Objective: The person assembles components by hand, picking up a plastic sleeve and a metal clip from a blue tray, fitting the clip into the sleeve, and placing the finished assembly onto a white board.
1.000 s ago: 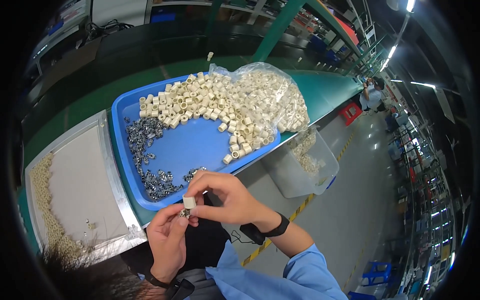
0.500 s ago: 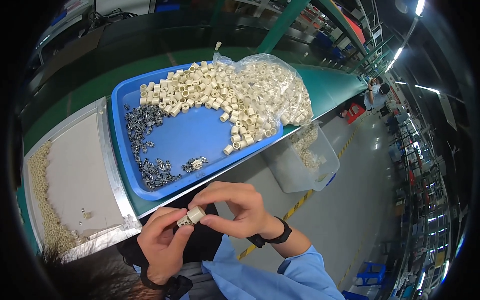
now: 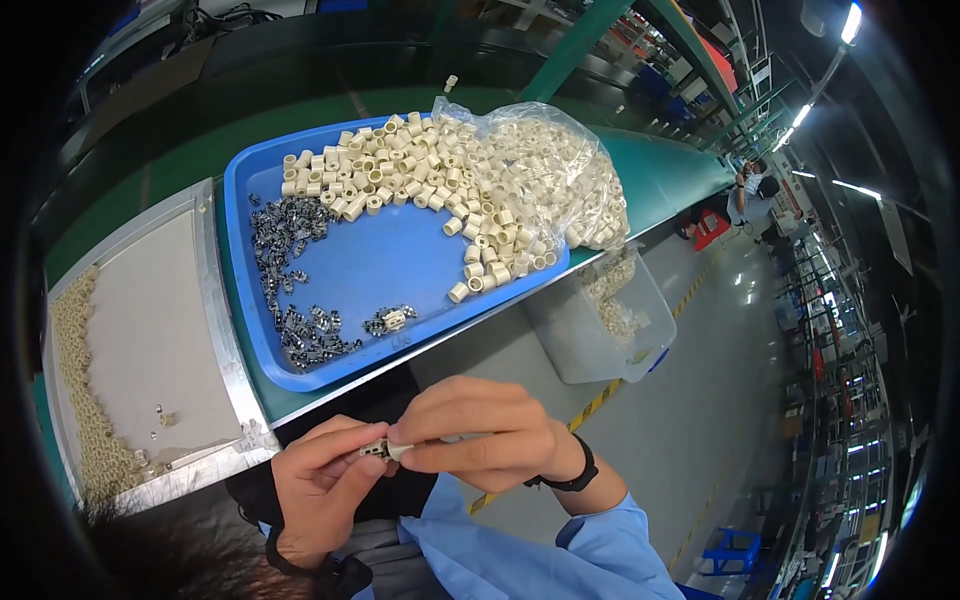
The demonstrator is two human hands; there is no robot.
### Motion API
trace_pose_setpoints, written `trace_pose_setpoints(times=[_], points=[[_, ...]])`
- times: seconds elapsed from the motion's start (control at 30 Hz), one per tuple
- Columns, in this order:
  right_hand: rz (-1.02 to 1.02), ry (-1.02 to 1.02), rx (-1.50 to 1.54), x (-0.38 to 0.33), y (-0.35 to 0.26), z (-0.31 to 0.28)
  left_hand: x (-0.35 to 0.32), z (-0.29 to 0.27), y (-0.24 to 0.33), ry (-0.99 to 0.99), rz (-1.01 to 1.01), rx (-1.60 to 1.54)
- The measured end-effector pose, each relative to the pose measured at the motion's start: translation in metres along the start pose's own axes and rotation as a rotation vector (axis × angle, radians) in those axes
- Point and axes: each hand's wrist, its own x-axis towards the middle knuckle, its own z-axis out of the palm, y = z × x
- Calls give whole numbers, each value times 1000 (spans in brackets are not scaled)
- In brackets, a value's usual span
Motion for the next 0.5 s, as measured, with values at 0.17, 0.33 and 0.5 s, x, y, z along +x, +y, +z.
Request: trace_pose_setpoints(times=[0.17,0.33,0.5], points=[[-87,-124,-27,6,-4,-7,-1,-7,0,-98,-156,-228],[-116,-113,-37,7,-2,0,-5,-5,-10,-90,-158,-418],[-69,-68,-146,-5,2,8,-6,0,-12,43,-110,-214]])
